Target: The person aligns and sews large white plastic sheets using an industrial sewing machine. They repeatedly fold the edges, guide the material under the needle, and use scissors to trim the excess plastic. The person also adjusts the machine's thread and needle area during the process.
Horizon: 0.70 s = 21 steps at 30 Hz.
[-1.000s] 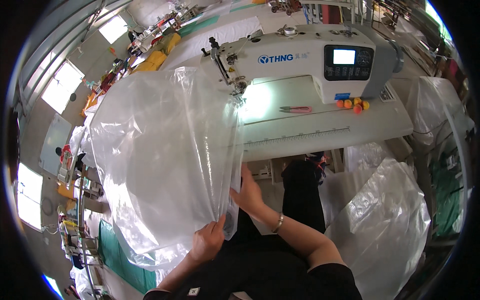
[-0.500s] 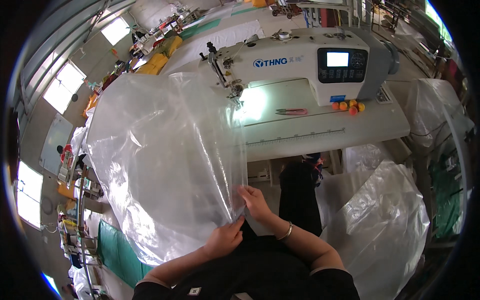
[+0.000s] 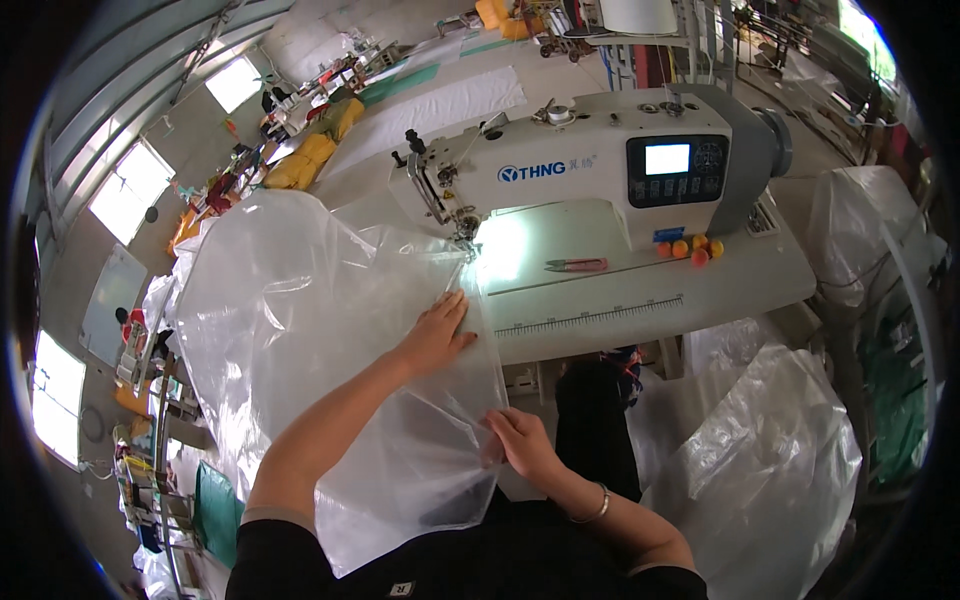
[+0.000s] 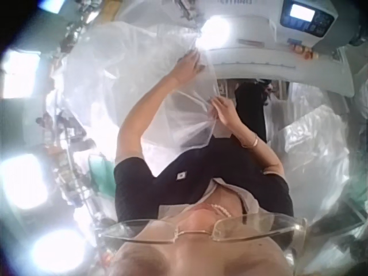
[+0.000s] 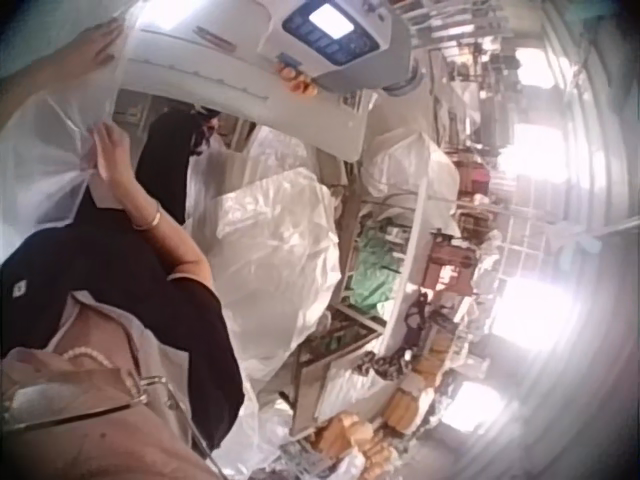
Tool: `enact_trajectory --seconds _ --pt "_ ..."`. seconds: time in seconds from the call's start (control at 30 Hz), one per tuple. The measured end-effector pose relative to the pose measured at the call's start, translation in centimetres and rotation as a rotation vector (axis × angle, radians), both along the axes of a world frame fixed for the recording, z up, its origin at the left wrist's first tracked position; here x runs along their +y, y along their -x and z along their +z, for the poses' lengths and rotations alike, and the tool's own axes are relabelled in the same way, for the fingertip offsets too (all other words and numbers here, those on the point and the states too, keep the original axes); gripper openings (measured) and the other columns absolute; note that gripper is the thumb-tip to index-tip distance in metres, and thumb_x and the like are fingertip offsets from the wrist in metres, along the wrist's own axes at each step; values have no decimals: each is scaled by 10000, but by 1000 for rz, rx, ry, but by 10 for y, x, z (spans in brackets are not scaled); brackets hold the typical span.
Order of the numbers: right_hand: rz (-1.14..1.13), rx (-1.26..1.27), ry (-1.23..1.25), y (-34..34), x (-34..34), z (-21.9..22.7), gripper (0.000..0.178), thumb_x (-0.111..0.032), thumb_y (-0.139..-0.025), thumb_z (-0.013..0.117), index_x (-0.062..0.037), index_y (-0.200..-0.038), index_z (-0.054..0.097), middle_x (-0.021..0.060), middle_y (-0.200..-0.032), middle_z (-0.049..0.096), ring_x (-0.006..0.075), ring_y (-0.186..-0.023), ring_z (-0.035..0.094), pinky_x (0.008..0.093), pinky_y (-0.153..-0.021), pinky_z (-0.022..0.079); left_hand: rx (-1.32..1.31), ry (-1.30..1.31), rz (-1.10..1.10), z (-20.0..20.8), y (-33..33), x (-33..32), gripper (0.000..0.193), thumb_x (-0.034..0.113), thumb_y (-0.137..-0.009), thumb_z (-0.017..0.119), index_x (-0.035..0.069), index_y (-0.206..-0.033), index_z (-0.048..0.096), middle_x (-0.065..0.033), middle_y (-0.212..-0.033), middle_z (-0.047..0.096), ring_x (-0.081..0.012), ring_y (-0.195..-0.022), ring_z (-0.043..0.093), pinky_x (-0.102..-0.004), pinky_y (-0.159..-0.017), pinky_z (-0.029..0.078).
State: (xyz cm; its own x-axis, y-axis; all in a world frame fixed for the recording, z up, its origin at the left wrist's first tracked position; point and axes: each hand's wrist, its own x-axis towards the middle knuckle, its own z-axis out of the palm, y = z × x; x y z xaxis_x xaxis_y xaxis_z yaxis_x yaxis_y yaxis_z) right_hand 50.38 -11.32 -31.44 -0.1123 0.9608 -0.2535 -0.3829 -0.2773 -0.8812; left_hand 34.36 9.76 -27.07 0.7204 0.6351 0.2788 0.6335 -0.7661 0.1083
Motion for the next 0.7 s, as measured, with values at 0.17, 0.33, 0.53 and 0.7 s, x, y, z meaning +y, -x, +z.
enact_trajectory --seconds 0.17,0.33,0.53,0.7 --pt "118 -478 -129 -14 -9 9 332 -245 -987 524 54 -904 641 118 -623 623 166 -576 632 317 -550 478 218 218 121 42 -20 43 361 179 -907 555 55 -1245 565 -134 -1099 635 -319 -990 621 -450 -859 500" --pt "206 -620 -182 -33 3 13 271 -215 -959 562 27 -883 656 136 -634 638 207 -574 646 341 -559 489 78 -126 49 8 -30 55 295 87 -872 542 141 -1145 638 -58 -902 628 -250 -860 643 -391 -722 532" --pt "-263 -898 -464 -41 84 40 195 -166 -909 626 -1 -806 622 169 -692 636 333 -641 646 369 -562 486 -88 -180 -6 2 -17 57 283 87 -847 553 181 -1092 658 -17 -830 592 -219 -759 638 -352 -609 527" --pt "-389 -944 -615 -31 185 50 119 -137 -848 665 -35 -907 658 138 -756 663 308 -668 654 370 -599 501 -108 -102 -65 7 -14 61 199 104 -841 566 152 -1017 646 -43 -826 604 -266 -710 634 -379 -610 516"
